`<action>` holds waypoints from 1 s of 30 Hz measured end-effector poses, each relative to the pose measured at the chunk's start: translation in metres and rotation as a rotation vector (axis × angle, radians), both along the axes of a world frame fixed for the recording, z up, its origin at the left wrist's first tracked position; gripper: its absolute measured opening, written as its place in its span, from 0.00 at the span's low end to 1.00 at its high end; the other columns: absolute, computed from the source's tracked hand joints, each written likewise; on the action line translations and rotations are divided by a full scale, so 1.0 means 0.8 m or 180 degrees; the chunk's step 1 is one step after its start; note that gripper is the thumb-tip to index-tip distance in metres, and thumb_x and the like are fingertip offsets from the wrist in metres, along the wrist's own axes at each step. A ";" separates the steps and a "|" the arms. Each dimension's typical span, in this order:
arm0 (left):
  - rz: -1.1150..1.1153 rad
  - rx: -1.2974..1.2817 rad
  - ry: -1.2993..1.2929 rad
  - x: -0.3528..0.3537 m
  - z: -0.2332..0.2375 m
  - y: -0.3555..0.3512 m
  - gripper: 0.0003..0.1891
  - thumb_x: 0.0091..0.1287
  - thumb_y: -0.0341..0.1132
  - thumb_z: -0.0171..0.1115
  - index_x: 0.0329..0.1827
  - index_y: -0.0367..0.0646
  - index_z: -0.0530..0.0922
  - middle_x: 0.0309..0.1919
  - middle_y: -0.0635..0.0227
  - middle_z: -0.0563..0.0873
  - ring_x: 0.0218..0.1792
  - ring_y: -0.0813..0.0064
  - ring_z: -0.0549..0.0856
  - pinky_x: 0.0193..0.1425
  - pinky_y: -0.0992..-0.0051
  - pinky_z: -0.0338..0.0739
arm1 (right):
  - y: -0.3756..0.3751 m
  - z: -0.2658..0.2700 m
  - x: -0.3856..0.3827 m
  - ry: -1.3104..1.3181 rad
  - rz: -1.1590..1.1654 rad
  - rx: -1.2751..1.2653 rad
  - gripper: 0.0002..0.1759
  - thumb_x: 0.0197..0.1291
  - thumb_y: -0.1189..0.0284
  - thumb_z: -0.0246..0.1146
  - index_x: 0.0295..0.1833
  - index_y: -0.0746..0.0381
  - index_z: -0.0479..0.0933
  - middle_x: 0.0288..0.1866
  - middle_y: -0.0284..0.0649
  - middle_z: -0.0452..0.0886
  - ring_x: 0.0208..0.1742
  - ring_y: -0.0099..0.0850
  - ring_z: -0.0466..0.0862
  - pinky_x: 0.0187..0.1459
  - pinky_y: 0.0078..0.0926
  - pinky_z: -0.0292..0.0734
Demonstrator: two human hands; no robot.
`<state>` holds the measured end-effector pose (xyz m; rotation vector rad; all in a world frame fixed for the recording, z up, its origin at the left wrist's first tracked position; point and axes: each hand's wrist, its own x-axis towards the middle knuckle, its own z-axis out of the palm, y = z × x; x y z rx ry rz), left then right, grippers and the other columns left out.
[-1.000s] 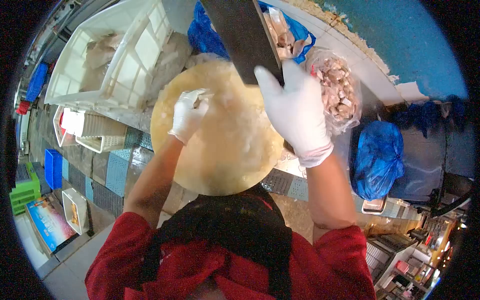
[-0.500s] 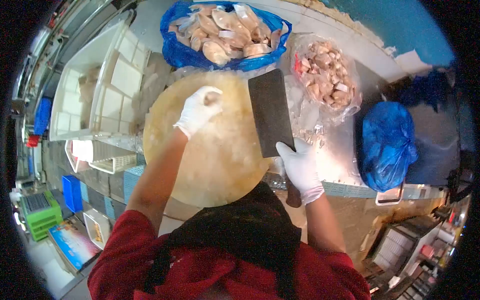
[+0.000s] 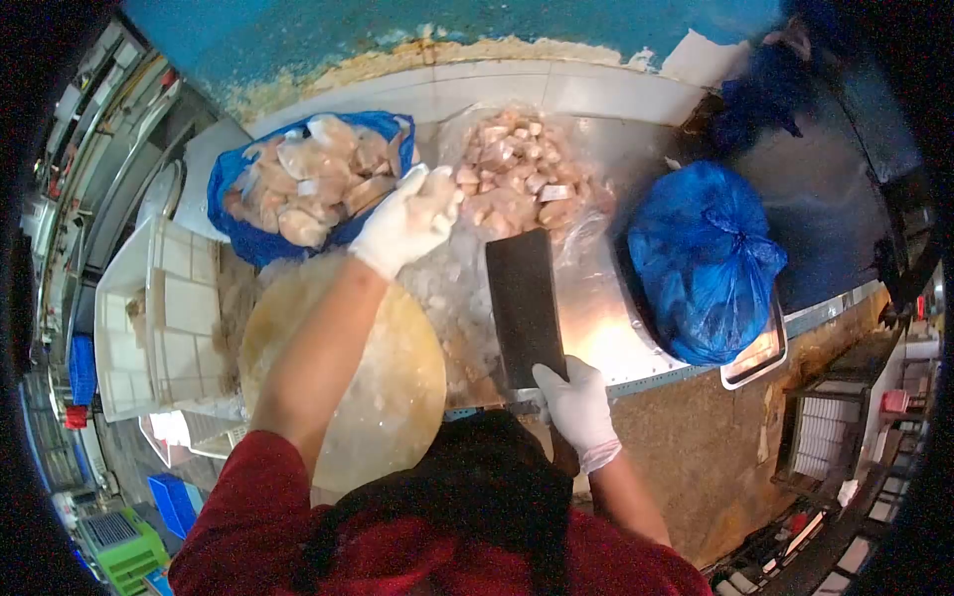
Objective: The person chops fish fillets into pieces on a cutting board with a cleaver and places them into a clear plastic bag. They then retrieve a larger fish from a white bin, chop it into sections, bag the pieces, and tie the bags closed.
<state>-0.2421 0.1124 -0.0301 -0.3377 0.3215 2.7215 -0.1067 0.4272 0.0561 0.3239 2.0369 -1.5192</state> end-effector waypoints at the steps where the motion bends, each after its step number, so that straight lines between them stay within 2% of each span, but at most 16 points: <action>1: -0.0019 -0.0017 0.0009 -0.025 0.007 0.017 0.17 0.77 0.47 0.58 0.62 0.49 0.77 0.53 0.57 0.82 0.47 0.67 0.81 0.42 0.71 0.80 | 0.007 0.000 -0.003 0.0050 -0.0119 0.0024 0.07 0.67 0.73 0.64 0.38 0.67 0.80 0.22 0.32 0.78 0.18 0.20 0.74 0.19 0.23 0.68; 3: 0.0930 -0.1655 0.0338 -0.067 0.029 0.053 0.15 0.76 0.38 0.60 0.63 0.50 0.78 0.54 0.62 0.82 0.50 0.72 0.81 0.46 0.72 0.80 | 0.020 -0.007 -0.011 0.0196 -0.0139 0.0025 0.07 0.67 0.73 0.64 0.39 0.67 0.80 0.22 0.32 0.78 0.16 0.20 0.74 0.18 0.23 0.67; 4: 0.0912 -0.1668 0.0338 -0.085 0.031 0.061 0.15 0.76 0.38 0.60 0.63 0.50 0.78 0.54 0.62 0.82 0.50 0.72 0.81 0.46 0.72 0.80 | 0.026 -0.008 -0.016 0.0119 -0.0209 0.0046 0.07 0.67 0.73 0.64 0.38 0.67 0.80 0.21 0.33 0.78 0.16 0.21 0.73 0.18 0.24 0.67; 6: 0.0883 -0.2921 0.0520 -0.112 0.031 0.076 0.16 0.75 0.29 0.58 0.64 0.48 0.79 0.52 0.67 0.83 0.51 0.78 0.80 0.48 0.76 0.80 | 0.034 -0.012 -0.025 0.0018 -0.0315 0.0063 0.07 0.67 0.73 0.64 0.38 0.67 0.80 0.21 0.33 0.77 0.16 0.21 0.73 0.18 0.24 0.67; 7: 0.0832 -0.2928 0.0518 -0.117 0.028 0.078 0.16 0.75 0.29 0.58 0.64 0.48 0.79 0.52 0.67 0.83 0.51 0.78 0.80 0.48 0.76 0.80 | 0.038 -0.015 -0.029 -0.0009 -0.0312 0.0086 0.07 0.67 0.73 0.64 0.38 0.67 0.80 0.21 0.33 0.77 0.15 0.21 0.73 0.17 0.24 0.67; 9: 0.0168 -0.4239 0.0698 -0.118 0.021 0.067 0.18 0.74 0.24 0.55 0.65 0.45 0.80 0.50 0.68 0.84 0.48 0.80 0.81 0.46 0.81 0.78 | 0.046 -0.021 -0.032 -0.0085 -0.0353 0.0105 0.07 0.67 0.73 0.64 0.38 0.67 0.79 0.21 0.33 0.77 0.15 0.21 0.72 0.17 0.24 0.66; 10: 0.0687 -0.4151 0.1148 -0.115 0.014 0.067 0.19 0.67 0.24 0.57 0.61 0.43 0.82 0.45 0.67 0.86 0.43 0.78 0.82 0.44 0.76 0.78 | 0.048 -0.024 -0.034 -0.0115 -0.0381 0.0025 0.07 0.68 0.73 0.64 0.38 0.67 0.79 0.20 0.33 0.76 0.15 0.21 0.72 0.17 0.24 0.66; 11: 0.0315 -0.4519 0.0977 -0.116 0.014 0.051 0.18 0.68 0.24 0.57 0.60 0.41 0.83 0.48 0.63 0.87 0.44 0.77 0.82 0.44 0.76 0.78 | 0.051 -0.026 -0.035 -0.0138 -0.0405 -0.0054 0.07 0.68 0.73 0.64 0.39 0.67 0.79 0.20 0.33 0.76 0.14 0.21 0.72 0.17 0.25 0.67; 13: 0.0935 -0.3841 0.0736 -0.114 -0.008 0.039 0.15 0.68 0.26 0.57 0.55 0.39 0.86 0.46 0.61 0.89 0.42 0.78 0.83 0.44 0.77 0.78 | 0.061 -0.046 -0.033 0.0015 -0.0403 -0.0065 0.07 0.68 0.73 0.64 0.39 0.67 0.79 0.20 0.33 0.76 0.15 0.21 0.72 0.17 0.24 0.66; 15: 0.0666 -0.5399 0.0592 -0.105 -0.002 0.031 0.14 0.71 0.23 0.56 0.56 0.40 0.84 0.36 0.76 0.83 0.28 0.84 0.74 0.34 0.79 0.74 | 0.068 -0.051 -0.033 0.0176 -0.0386 -0.0063 0.07 0.68 0.73 0.64 0.40 0.67 0.79 0.20 0.33 0.75 0.15 0.21 0.72 0.17 0.24 0.66; 16: 0.0897 -0.5623 0.0709 -0.101 -0.008 0.033 0.09 0.69 0.26 0.62 0.48 0.39 0.87 0.34 0.73 0.86 0.30 0.82 0.80 0.36 0.78 0.77 | 0.071 -0.046 -0.035 -0.0026 -0.0385 -0.0004 0.08 0.67 0.72 0.65 0.42 0.68 0.81 0.23 0.32 0.78 0.19 0.20 0.74 0.21 0.23 0.69; 17: 0.0849 -0.5622 0.0696 -0.094 -0.009 0.038 0.09 0.69 0.26 0.62 0.48 0.39 0.87 0.34 0.73 0.86 0.30 0.82 0.80 0.36 0.78 0.77 | 0.073 -0.044 -0.034 -0.0236 -0.0382 0.0055 0.10 0.67 0.71 0.66 0.44 0.68 0.82 0.26 0.32 0.81 0.24 0.18 0.75 0.26 0.22 0.71; 20: 0.0087 -0.6736 0.1783 -0.071 0.004 0.069 0.08 0.60 0.34 0.73 0.39 0.40 0.89 0.38 0.61 0.90 0.38 0.72 0.90 0.44 0.74 0.82 | 0.075 -0.046 -0.034 -0.0144 -0.0378 0.0066 0.09 0.66 0.71 0.66 0.43 0.67 0.83 0.26 0.31 0.81 0.25 0.17 0.75 0.26 0.22 0.71; 23: 0.0143 -0.8372 0.2084 -0.053 0.011 0.125 0.22 0.54 0.49 0.77 0.42 0.41 0.84 0.36 0.56 0.88 0.40 0.61 0.89 0.50 0.62 0.80 | 0.075 -0.046 -0.034 -0.0260 -0.0414 0.0042 0.09 0.66 0.71 0.66 0.43 0.67 0.83 0.26 0.31 0.81 0.25 0.17 0.75 0.26 0.21 0.71; 27: -0.0038 -0.9004 0.1936 -0.063 -0.009 0.145 0.25 0.54 0.52 0.75 0.46 0.43 0.82 0.37 0.52 0.88 0.42 0.55 0.87 0.51 0.57 0.78 | 0.076 -0.050 -0.031 -0.0321 -0.0418 0.0046 0.10 0.66 0.70 0.66 0.43 0.67 0.83 0.26 0.31 0.81 0.24 0.17 0.75 0.26 0.21 0.71; 30: -0.0479 -0.8116 0.1793 -0.082 -0.016 0.123 0.20 0.61 0.48 0.70 0.47 0.42 0.83 0.40 0.52 0.88 0.44 0.52 0.87 0.50 0.59 0.79 | 0.076 -0.050 -0.025 -0.0124 -0.0529 0.0004 0.10 0.66 0.70 0.67 0.44 0.68 0.83 0.25 0.31 0.81 0.23 0.17 0.74 0.25 0.22 0.71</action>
